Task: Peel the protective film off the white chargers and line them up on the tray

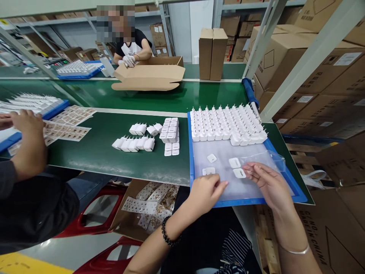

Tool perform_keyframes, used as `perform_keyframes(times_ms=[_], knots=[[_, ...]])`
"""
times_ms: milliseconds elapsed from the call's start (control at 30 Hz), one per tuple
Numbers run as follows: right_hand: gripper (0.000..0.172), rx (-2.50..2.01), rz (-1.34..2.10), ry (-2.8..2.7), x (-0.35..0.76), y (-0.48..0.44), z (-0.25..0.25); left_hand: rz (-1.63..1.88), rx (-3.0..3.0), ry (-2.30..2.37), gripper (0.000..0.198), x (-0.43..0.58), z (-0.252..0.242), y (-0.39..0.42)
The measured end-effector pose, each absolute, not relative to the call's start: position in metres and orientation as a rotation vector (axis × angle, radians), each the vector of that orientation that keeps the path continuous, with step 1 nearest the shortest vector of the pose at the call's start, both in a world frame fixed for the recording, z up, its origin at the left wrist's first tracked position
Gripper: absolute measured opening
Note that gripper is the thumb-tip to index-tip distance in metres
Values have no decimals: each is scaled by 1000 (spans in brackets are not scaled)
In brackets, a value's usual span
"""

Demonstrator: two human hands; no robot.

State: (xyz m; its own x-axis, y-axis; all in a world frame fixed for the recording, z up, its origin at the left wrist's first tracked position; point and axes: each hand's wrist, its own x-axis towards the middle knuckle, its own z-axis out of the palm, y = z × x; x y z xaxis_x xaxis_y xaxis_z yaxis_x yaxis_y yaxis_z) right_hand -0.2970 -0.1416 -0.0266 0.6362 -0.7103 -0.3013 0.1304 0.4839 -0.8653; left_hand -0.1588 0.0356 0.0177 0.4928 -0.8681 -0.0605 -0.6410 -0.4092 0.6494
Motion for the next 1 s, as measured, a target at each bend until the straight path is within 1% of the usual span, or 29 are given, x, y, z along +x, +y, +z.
perform_keyframes(times_ms=[167, 300, 533, 733, 900, 1000], knots=[[29, -939, -474, 619, -287, -108, -17, -606, 2142, -1276, 33, -174, 18, 23], [30, -899, -413, 556, -285, -100, -13, -600, 2183, -1261, 33, -173, 16, 24], [32, -859, -348, 528, -280, -98, -12, -592, 2041, -1388, 32, -168, 19, 31], [32, -808, -290, 516, -279, -100, -11, -505, 1901, -1491, 34, -164, 21, 35], [30, -772, -286, 530, -280, -114, -24, -326, 1851, -1571, 34, -163, 21, 39], [25, -792, -324, 552, -278, -132, -34, -270, 1917, -1600, 33, -164, 21, 38]])
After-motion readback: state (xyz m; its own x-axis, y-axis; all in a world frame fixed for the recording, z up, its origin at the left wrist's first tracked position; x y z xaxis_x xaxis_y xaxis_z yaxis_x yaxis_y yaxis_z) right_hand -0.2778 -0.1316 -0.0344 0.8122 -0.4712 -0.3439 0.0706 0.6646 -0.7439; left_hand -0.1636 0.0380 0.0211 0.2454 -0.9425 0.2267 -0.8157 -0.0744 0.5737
